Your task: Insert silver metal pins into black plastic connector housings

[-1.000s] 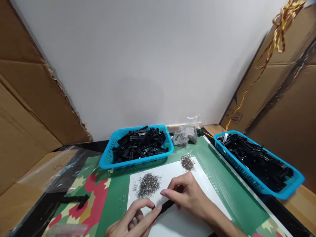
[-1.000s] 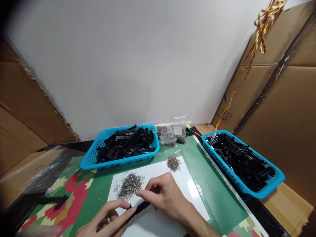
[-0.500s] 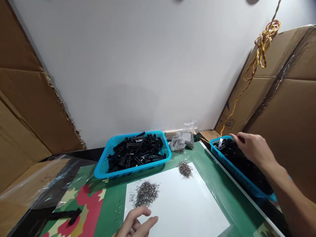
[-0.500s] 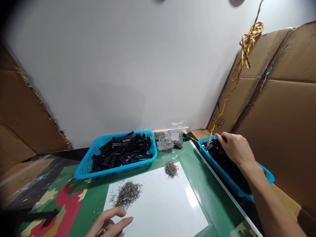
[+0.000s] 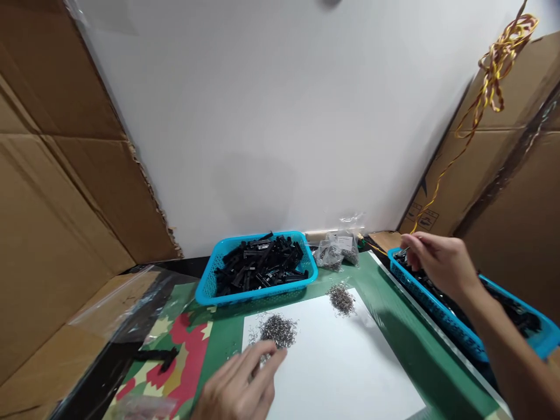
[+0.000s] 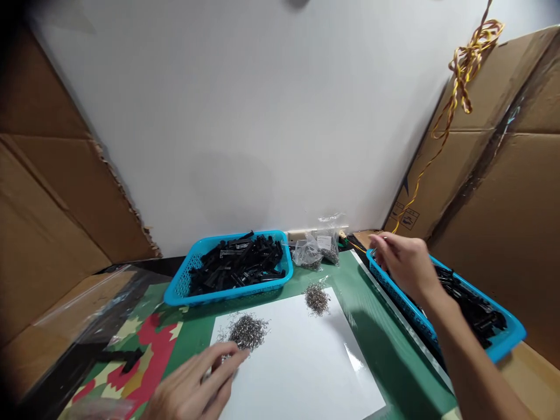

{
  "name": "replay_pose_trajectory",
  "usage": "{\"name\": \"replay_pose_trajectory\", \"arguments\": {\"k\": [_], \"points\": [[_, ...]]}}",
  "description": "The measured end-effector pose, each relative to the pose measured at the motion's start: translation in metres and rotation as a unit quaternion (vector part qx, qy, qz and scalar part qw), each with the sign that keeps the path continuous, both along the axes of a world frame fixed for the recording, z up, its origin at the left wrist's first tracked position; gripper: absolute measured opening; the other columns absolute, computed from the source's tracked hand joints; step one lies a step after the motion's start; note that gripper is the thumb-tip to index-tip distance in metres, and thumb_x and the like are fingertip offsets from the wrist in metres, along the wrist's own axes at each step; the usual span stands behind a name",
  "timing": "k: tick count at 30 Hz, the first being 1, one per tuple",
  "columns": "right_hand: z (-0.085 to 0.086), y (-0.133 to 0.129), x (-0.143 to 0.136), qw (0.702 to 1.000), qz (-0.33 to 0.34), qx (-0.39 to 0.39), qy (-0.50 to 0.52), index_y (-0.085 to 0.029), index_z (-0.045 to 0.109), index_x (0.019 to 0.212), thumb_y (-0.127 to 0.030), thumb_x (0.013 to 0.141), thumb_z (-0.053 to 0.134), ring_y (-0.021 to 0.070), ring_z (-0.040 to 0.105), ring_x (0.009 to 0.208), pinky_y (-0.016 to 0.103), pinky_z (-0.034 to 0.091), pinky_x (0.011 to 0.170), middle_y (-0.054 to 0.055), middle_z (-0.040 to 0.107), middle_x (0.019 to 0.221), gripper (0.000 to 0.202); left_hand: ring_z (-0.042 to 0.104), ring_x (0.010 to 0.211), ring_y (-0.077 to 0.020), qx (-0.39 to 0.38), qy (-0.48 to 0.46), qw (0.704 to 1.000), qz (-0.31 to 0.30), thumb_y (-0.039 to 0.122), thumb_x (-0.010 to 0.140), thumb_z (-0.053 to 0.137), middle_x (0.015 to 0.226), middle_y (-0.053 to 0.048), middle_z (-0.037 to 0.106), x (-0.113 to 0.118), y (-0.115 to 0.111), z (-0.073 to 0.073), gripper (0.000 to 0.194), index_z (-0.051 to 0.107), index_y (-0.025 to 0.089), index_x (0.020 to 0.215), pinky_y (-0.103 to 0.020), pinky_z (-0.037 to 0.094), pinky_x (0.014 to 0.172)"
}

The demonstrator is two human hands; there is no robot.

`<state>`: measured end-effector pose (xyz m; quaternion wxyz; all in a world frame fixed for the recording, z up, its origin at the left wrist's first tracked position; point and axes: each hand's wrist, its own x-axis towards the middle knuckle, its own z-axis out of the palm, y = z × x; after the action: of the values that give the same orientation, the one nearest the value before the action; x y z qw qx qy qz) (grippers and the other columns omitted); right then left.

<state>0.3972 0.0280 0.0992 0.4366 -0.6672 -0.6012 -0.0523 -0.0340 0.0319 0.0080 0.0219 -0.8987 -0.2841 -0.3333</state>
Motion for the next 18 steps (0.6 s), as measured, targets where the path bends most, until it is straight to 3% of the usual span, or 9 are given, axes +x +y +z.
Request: {"name": "replay_pose_trajectory", "arguments": {"k": [2,5,8,13,18], "points": [[-0.015,0.010,-0.029,0.995,0.090,0.007,0.045,-0.022,0.067,0.069,-0.060,0.107,0.051,0.0134,0.048,0.039,0.028,0.039,0.047,-0.002,0.055,0.045,0.056,0.078,0.095,-0.0226,-0.004,0.036,0.999,0.039,0.011,0.102,0.048,0.111,-0.007,0.078,-0.002,0.016,0.020,0.037,0.075,0.023,0.123,-0.029,0.061,0.080],[-0.040,0.019,-0.064,0.987,0.156,-0.001,0.046,-0.023,0.061,0.061,-0.060,0.109,0.046,0.0119,0.042,0.037,0.027,0.035,0.047,-0.005,0.046,0.041,0.062,0.075,0.089,-0.0222,-0.108,0.069,0.985,0.115,0.020,0.105,0.046,0.108,-0.005,0.076,-0.004,0.049,0.051,0.034,0.079,0.023,0.112,-0.030,0.057,0.071],[-0.061,0.019,-0.083,0.976,0.213,-0.021,0.041,-0.024,0.048,0.051,-0.061,0.110,0.038,0.0116,0.042,0.037,0.028,0.034,0.049,-0.003,0.044,0.040,0.070,0.073,0.100,-0.0252,-0.189,0.066,0.967,0.159,0.026,0.106,0.045,0.120,-0.008,0.076,-0.003,0.089,0.073,0.034,0.078,0.020,0.116,-0.033,0.056,0.081],[-0.083,0.013,-0.087,0.961,0.265,-0.058,0.049,-0.025,0.044,0.053,-0.052,0.115,0.032,0.0115,0.045,0.037,0.027,0.037,0.050,-0.002,0.050,0.041,0.069,0.072,0.089,-0.0203,-0.238,0.127,0.956,0.115,0.031,0.101,0.058,0.112,-0.007,0.078,0.004,0.143,0.081,0.027,0.079,0.020,0.114,-0.028,0.056,0.078],[-0.096,0.012,-0.086,0.956,0.277,-0.087,0.048,-0.024,0.046,0.056,-0.052,0.115,0.032,0.0120,0.048,0.040,0.027,0.037,0.052,-0.003,0.052,0.045,0.066,0.072,0.099,-0.0254,-0.220,0.203,0.945,0.136,0.030,0.097,0.069,0.109,-0.008,0.077,0.019,0.157,0.080,0.018,0.079,0.019,0.108,-0.032,0.053,0.085]]}}
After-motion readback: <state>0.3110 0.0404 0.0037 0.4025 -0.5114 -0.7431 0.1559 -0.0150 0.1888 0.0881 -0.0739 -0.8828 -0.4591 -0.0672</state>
